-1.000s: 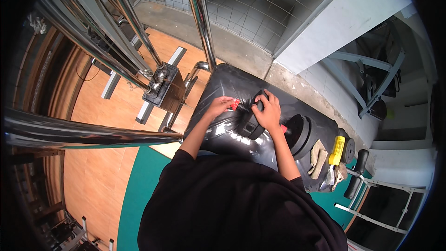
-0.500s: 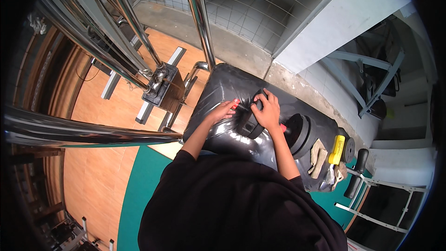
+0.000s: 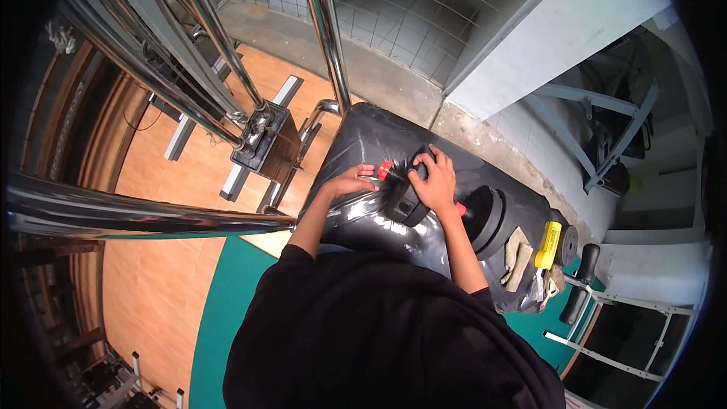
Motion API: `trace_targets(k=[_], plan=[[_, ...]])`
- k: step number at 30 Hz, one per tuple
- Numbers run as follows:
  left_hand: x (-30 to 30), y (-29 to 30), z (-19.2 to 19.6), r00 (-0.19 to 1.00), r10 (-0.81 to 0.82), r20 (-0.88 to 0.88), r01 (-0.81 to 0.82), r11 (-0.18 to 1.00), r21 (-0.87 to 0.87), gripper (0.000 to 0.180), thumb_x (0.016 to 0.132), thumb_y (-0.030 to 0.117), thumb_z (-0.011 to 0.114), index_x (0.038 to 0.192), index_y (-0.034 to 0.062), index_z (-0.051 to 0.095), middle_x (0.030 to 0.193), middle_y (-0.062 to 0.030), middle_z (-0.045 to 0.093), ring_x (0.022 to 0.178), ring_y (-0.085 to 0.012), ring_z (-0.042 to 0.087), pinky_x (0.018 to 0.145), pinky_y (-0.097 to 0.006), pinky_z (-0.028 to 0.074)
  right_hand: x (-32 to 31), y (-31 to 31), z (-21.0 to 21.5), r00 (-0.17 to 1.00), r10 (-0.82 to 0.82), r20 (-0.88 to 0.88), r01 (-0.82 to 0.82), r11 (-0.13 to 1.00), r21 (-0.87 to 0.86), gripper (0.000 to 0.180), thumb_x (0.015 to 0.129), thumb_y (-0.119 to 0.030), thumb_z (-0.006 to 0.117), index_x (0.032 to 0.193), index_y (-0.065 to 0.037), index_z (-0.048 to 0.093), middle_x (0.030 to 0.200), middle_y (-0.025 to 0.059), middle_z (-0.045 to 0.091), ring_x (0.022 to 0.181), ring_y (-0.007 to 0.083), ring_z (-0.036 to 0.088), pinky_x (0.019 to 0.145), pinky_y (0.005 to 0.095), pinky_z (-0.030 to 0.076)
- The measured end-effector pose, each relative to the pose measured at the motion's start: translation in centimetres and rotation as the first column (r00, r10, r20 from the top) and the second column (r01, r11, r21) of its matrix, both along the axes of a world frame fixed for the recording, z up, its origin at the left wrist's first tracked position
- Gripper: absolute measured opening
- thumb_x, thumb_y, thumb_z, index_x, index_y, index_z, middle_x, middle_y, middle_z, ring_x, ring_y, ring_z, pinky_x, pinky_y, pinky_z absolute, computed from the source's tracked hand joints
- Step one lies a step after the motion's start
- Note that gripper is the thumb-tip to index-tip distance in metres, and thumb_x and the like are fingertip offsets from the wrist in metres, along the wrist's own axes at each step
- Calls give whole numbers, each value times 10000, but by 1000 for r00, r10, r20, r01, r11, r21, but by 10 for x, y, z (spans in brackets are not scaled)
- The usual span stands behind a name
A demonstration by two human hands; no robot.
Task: The person wipes a weight plate with a cloth, then assembles a dumbbell by sliding weight plates onto a bar and securing them with collars. The person handles the bar, plates, and collars by hand on a padded bench.
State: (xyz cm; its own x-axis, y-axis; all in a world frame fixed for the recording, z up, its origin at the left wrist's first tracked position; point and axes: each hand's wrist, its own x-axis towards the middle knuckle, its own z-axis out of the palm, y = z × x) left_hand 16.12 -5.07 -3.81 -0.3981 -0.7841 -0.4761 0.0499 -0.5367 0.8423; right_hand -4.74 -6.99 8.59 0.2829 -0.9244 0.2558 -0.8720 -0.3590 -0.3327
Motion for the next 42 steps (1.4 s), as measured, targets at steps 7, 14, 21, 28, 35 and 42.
trace_targets(k=[7,14,21,28,35,42], plan=[[-2,-14,-7,934,-256,248,285,955,-85,725,803,321,712,1356,38,341,1264,-84,496,1110,-180,516,911,-334,432,1,0,1,999,12,51,-15,998,66,248,688,-277,655,900,-159,604,1280,164,496,1148,357,449,963,459,357],[-16,-29,16,993,108,-49,-101,987,123,1010,678,459,783,1416,19,252,1315,-165,453,1151,-234,500,999,-338,391,-1,1,1,999,9,31,-11,998,54,244,690,-272,656,902,-163,605,1280,150,498,1144,354,457,954,447,372],[-1,-26,42,699,-231,677,416,901,-122,999,680,580,715,1411,43,297,1382,-225,363,1245,-352,421,1034,-382,358,-3,1,3,1000,-11,4,10,998,54,228,697,-248,659,899,-156,607,1278,131,506,1143,348,471,937,423,400],[-7,-23,46,393,-330,858,550,833,68,1227,586,618,759,1473,97,91,1508,-222,44,1376,-433,92,1092,-531,181,0,1,6,1000,1,-6,-1,998,56,226,696,-247,660,893,-151,606,1269,140,511,1134,353,477,929,427,408],[-18,-34,38,488,-217,845,438,899,-22,1422,495,716,740,1460,40,-56,1516,-230,-59,1382,-457,-43,1077,-613,44,-1,-1,7,1000,16,0,-16,999,45,232,696,-248,660,898,-148,606,1273,139,508,1135,355,473,931,430,406],[-12,-41,16,900,14,435,44,991,-123,1346,546,601,796,1457,4,3,1499,-266,45,1391,-417,68,1092,-551,155,1,0,5,999,20,47,-23,997,67,247,683,-279,651,896,-163,612,1274,155,501,1145,354,455,953,447,374]])
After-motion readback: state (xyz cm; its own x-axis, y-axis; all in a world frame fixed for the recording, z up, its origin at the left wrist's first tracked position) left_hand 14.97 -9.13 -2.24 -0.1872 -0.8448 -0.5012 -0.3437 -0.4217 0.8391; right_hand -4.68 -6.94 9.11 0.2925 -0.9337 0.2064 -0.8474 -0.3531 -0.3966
